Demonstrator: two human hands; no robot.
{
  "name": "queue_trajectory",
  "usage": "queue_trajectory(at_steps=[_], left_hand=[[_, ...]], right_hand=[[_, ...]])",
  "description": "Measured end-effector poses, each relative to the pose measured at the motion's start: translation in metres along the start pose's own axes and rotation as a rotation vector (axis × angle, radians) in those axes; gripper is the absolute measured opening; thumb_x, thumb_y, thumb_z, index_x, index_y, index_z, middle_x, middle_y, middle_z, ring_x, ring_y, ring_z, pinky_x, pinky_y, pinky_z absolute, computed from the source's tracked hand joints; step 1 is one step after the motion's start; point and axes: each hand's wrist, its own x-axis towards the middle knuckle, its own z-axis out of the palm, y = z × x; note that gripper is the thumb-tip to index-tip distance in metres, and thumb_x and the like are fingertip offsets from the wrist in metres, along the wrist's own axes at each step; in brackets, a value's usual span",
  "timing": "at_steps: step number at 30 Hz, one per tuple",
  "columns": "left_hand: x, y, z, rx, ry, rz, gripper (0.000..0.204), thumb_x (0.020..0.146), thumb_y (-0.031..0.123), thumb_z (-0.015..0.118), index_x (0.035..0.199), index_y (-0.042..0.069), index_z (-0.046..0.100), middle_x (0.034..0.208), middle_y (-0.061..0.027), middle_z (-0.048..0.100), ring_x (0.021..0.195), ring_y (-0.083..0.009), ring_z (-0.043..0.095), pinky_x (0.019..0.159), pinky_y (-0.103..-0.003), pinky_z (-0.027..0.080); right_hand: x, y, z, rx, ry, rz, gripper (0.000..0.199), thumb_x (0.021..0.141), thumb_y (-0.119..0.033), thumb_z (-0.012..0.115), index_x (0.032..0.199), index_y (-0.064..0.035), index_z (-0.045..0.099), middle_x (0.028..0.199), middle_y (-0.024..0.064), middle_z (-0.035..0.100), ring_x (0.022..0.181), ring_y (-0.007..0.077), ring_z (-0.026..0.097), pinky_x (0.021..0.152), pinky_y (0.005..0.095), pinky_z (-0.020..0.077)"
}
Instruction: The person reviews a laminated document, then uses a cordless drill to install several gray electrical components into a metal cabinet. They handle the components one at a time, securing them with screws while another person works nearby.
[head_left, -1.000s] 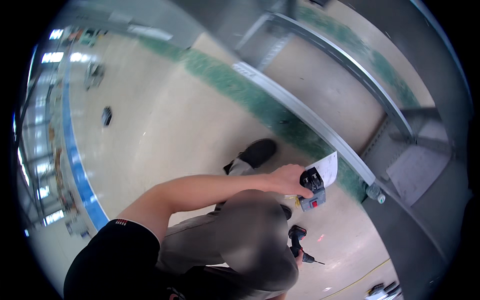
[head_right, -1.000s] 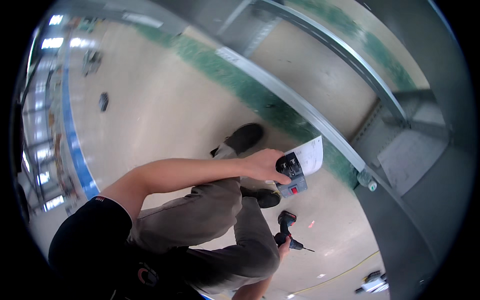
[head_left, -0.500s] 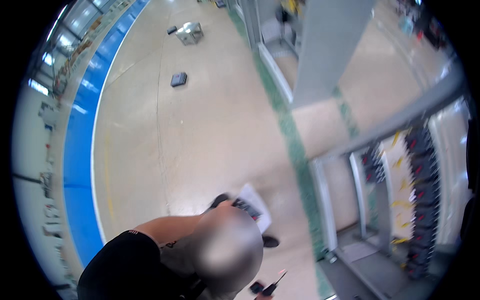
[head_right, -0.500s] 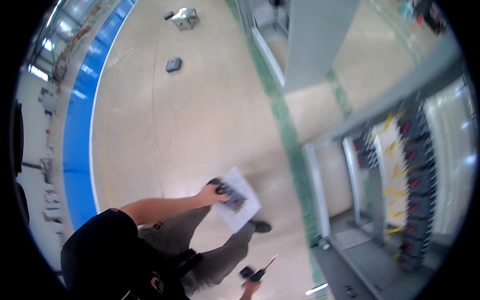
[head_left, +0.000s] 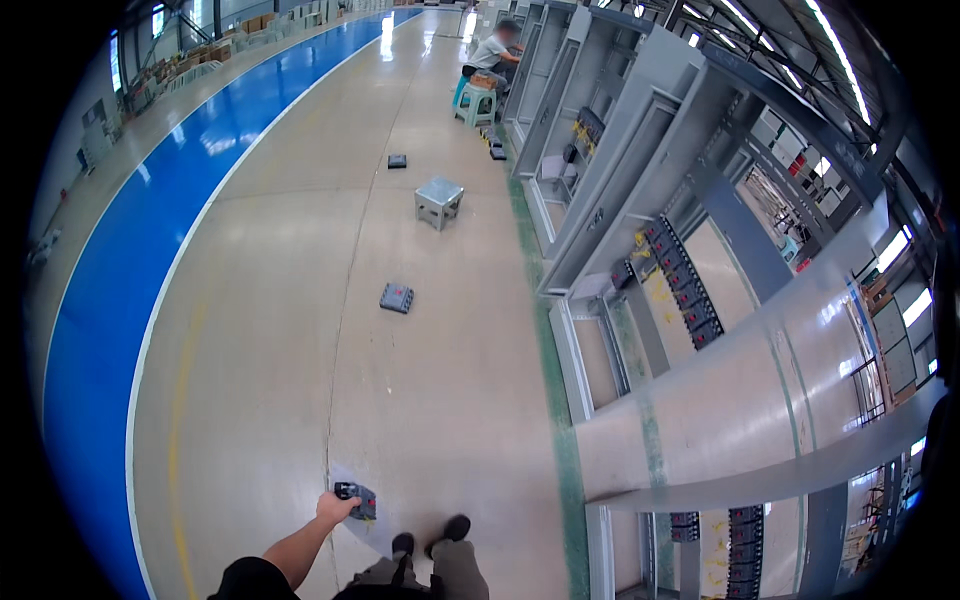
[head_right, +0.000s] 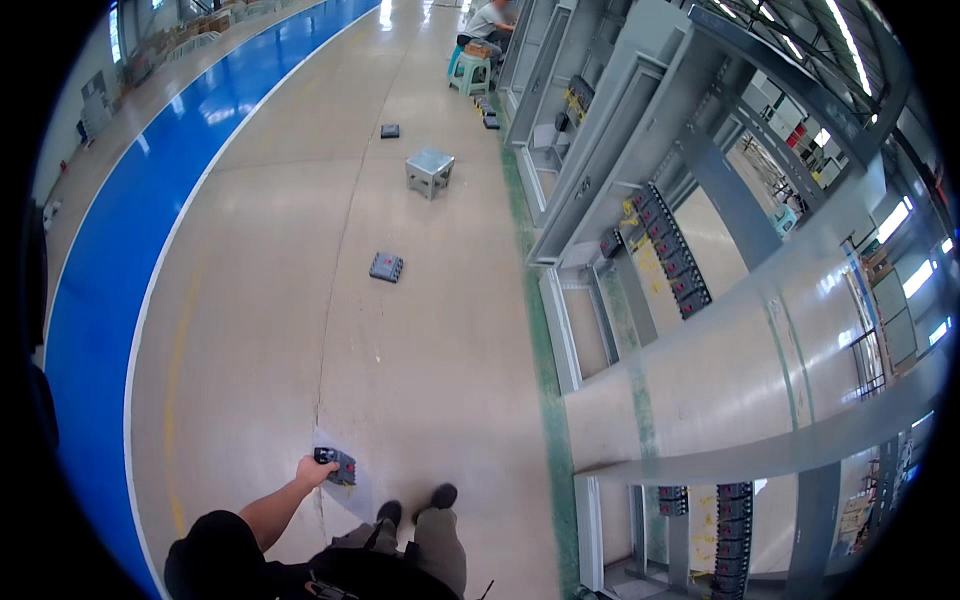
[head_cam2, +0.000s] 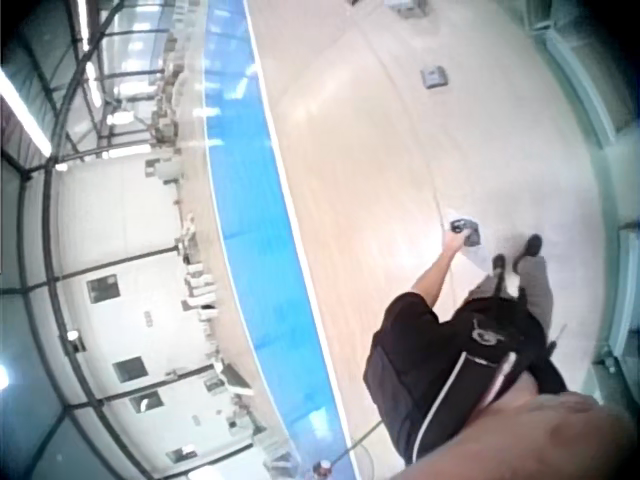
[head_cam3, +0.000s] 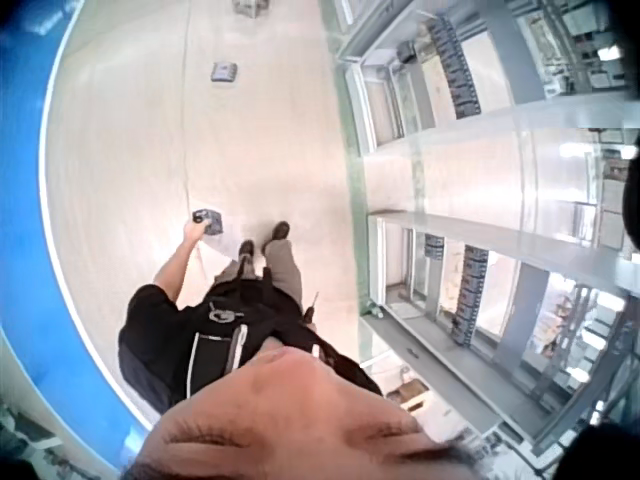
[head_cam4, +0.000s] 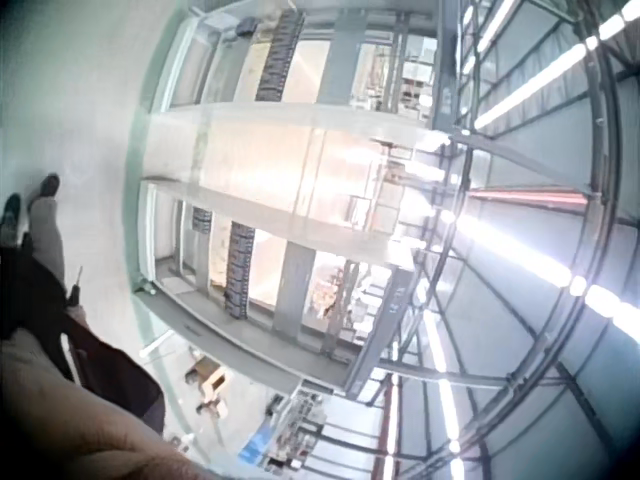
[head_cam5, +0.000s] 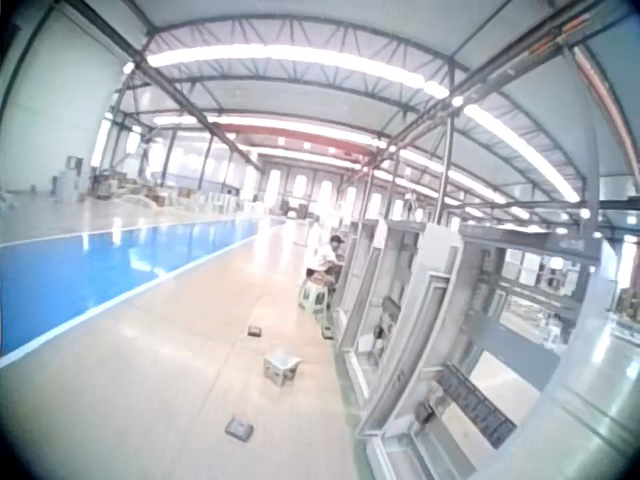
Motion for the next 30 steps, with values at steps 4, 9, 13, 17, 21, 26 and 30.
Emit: queue_trajectory(at_steps=[4, 9, 13, 17, 21, 26, 30], left_hand=[[0.069, 0.010, -0.046, 0.166, 0.026, -0.077, 0.064, 0.057, 0.053, 0.080, 0.092, -0.001, 0.073, 0.096, -0.0197, 0.072, 0.091, -0.0303, 0.071, 0.079, -0.040, 0.057], [0.147, 0.033, -0.077, 0.101, 0.030, -0.089, 0.068, 0.055, 0.052, 0.081, 0.094, -0.003, 0.072, 0.097, -0.0195, 0.072, 0.092, -0.0300, 0.071, 0.081, -0.040, 0.057], [0.166, 0.084, -0.101, 0.041, 0.089, -0.303, 0.071, 0.056, 0.049, 0.081, 0.096, -0.008, 0.070, 0.097, -0.0229, 0.071, 0.093, -0.0343, 0.070, 0.084, -0.041, 0.056], [0.214, 0.136, -0.104, -0.155, 0.132, -0.412, 0.068, 0.058, 0.045, 0.081, 0.096, -0.010, 0.068, 0.096, -0.0250, 0.070, 0.093, -0.0343, 0.070, 0.084, -0.042, 0.056], [0.282, 0.230, -0.094, -0.377, 0.150, -0.431, 0.066, 0.063, 0.035, 0.083, 0.102, -0.014, 0.062, 0.102, -0.0258, 0.068, 0.085, -0.0356, 0.070, 0.068, -0.047, 0.059], [0.403, 0.362, -0.137, -0.134, 0.138, -0.387, 0.066, 0.060, 0.043, 0.079, 0.099, -0.009, 0.068, 0.103, -0.0236, 0.069, 0.097, -0.0340, 0.069, 0.084, -0.042, 0.056], [0.524, 0.488, -0.189, -0.033, 0.016, -0.249, 0.067, 0.057, 0.049, 0.076, 0.097, -0.005, 0.071, 0.101, -0.0231, 0.070, 0.099, -0.0344, 0.068, 0.085, -0.042, 0.054]], right_hand=[[0.026, -0.121, 0.004, -0.092, 0.006, -0.062, 0.061, 0.071, -0.041, 0.073, 0.107, 0.0071, 0.064, 0.110, 0.0230, 0.066, 0.104, 0.0350, 0.064, 0.091, 0.0425, 0.0500], [0.090, -0.184, 0.030, -0.252, -0.080, -0.006, 0.069, 0.063, -0.049, 0.079, 0.102, 0.0069, 0.067, 0.106, 0.0216, 0.068, 0.100, 0.0336, 0.067, 0.086, 0.0420, 0.0531], [0.115, -0.291, -0.011, -0.404, -0.017, -0.082, 0.076, 0.058, -0.057, 0.082, 0.097, 0.0067, 0.069, 0.106, 0.0220, 0.069, 0.100, 0.0330, 0.068, 0.083, 0.0417, 0.0550], [0.146, -0.505, -0.074, -0.480, 0.040, -0.278, 0.077, 0.062, -0.046, 0.076, 0.117, 0.0052, 0.057, 0.113, 0.0234, 0.066, 0.106, 0.0356, 0.065, 0.092, 0.0420, 0.0524], [0.202, -0.678, -0.120, -0.489, 0.145, -0.380, 0.079, 0.062, -0.041, 0.075, 0.121, 0.0045, 0.050, 0.114, 0.0226, 0.065, 0.106, 0.0364, 0.065, 0.091, 0.0429, 0.0529], [0.261, -0.844, -0.142, -0.351, 0.097, -0.347, 0.077, 0.060, -0.038, 0.077, 0.119, 0.0062, 0.053, 0.113, 0.0255, 0.065, 0.106, 0.0388, 0.064, 0.092, 0.0437, 0.0525], [0.286, -0.926, -0.143, -0.356, 0.182, -0.256, 0.076, 0.059, -0.037, 0.077, 0.119, 0.0064, 0.057, 0.112, 0.0257, 0.066, 0.105, 0.0382, 0.065, 0.090, 0.0439, 0.0532]])
